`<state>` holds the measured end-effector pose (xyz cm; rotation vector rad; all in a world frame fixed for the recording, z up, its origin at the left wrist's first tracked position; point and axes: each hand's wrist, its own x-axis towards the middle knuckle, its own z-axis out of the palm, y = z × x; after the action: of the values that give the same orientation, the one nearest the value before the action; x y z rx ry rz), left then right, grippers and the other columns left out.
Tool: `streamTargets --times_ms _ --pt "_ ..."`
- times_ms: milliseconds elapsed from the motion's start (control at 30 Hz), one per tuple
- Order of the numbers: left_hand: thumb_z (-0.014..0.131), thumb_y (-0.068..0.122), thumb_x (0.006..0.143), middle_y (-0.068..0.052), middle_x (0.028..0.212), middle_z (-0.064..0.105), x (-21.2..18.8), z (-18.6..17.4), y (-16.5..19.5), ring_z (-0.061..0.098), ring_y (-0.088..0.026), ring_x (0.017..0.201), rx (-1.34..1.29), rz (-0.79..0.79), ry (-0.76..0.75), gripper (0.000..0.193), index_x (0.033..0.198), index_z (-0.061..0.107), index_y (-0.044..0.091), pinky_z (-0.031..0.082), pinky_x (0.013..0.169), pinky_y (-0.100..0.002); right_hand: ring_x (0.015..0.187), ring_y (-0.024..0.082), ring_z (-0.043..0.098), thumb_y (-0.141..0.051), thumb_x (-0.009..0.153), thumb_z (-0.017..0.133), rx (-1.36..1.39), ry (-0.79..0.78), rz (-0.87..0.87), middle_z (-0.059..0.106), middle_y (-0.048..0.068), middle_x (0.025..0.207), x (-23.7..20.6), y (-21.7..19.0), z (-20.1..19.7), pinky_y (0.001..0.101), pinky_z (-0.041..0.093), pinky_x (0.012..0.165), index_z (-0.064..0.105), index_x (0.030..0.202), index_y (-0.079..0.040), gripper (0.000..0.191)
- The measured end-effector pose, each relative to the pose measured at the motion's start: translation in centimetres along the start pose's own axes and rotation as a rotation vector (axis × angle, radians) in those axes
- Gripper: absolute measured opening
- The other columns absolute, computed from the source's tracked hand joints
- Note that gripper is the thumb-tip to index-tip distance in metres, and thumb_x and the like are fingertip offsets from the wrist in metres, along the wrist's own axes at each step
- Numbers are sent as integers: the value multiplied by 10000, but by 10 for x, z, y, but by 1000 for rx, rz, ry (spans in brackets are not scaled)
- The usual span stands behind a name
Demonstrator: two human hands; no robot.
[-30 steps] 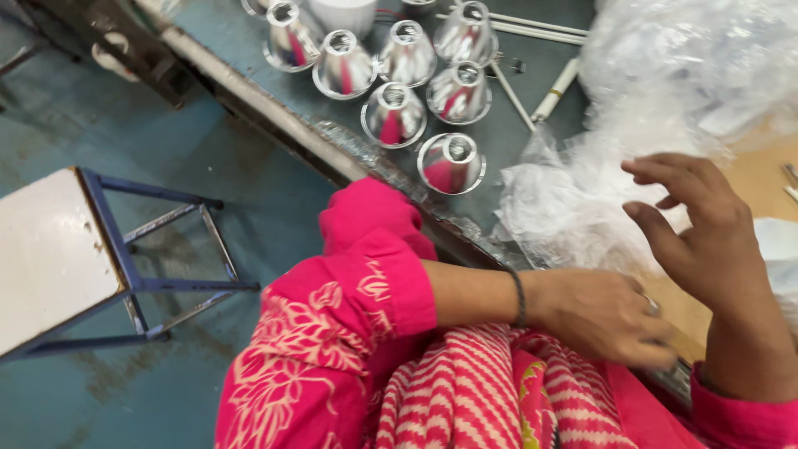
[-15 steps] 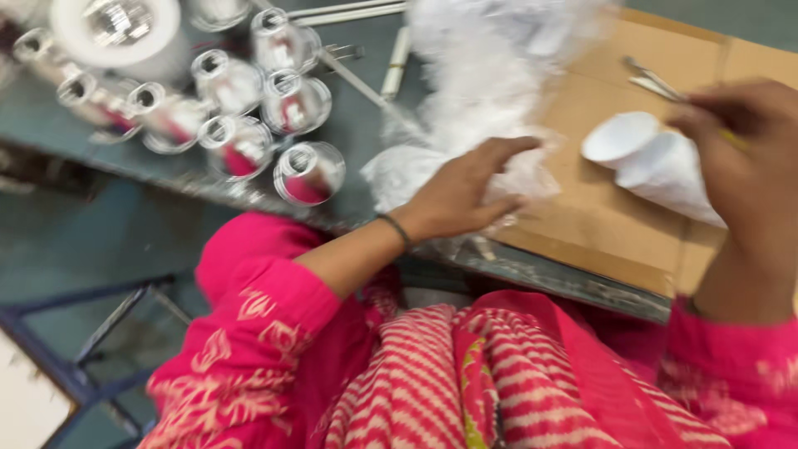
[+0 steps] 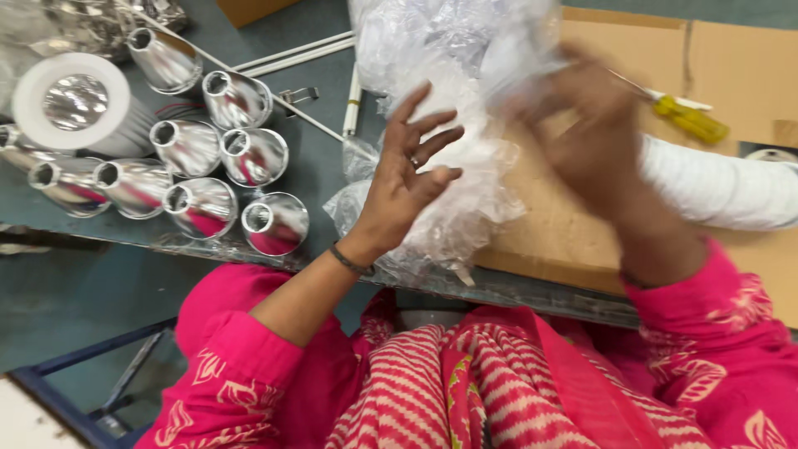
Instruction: The person wraps metal lamp reflectors in clear plastic film and presses each wrapped reflector into a white plastic cup holder, stacking the cups on the workbench. They repeatedly take a reflector from the pile, wrap it, seat it in a cup, and set the cup aside.
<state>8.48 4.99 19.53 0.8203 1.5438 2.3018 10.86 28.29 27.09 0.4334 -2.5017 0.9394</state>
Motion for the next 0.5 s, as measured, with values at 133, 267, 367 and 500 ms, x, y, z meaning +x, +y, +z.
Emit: streamTargets --times_ms 133,267,367,500 --pt "784 372 981 -99 1533 531 1 -15 16 507 -247 1440 385 156 81 680 1530 486 103 428 1221 -359 1193 328 618 -163 833 798 38 -70 -428 643 159 1180 -27 -23 95 607 340 1160 660 1100 -30 328" --pt "871 465 825 -112 1326 675 -7 -21 17 670 -254 1254 743 3 27 776 1468 587 136 530 1105 -383 1140 358 582 -217 798 789 81 -256 -373 609 150 1127 -38 1 116 595 277 1065 667 1080 -34 358" --pt "887 523 745 -110 1194 704 -7 -21 11 711 -244 1130 825 -34 -14 827 1438 625 154 555 1018 -376 1143 395 562 -240 723 774 158 -293 -350 610 193 1077 -34 11 116 577 246 1086 625 1039 -8 419" --pt "898 541 742 -100 1182 712 -6 -21 14 710 -255 1111 858 -16 -15 836 1435 625 160 565 1009 -378 969 345 609 -294 656 846 34 -441 -352 617 117 714 -30 18 125 592 253 1093 640 673 -86 294"
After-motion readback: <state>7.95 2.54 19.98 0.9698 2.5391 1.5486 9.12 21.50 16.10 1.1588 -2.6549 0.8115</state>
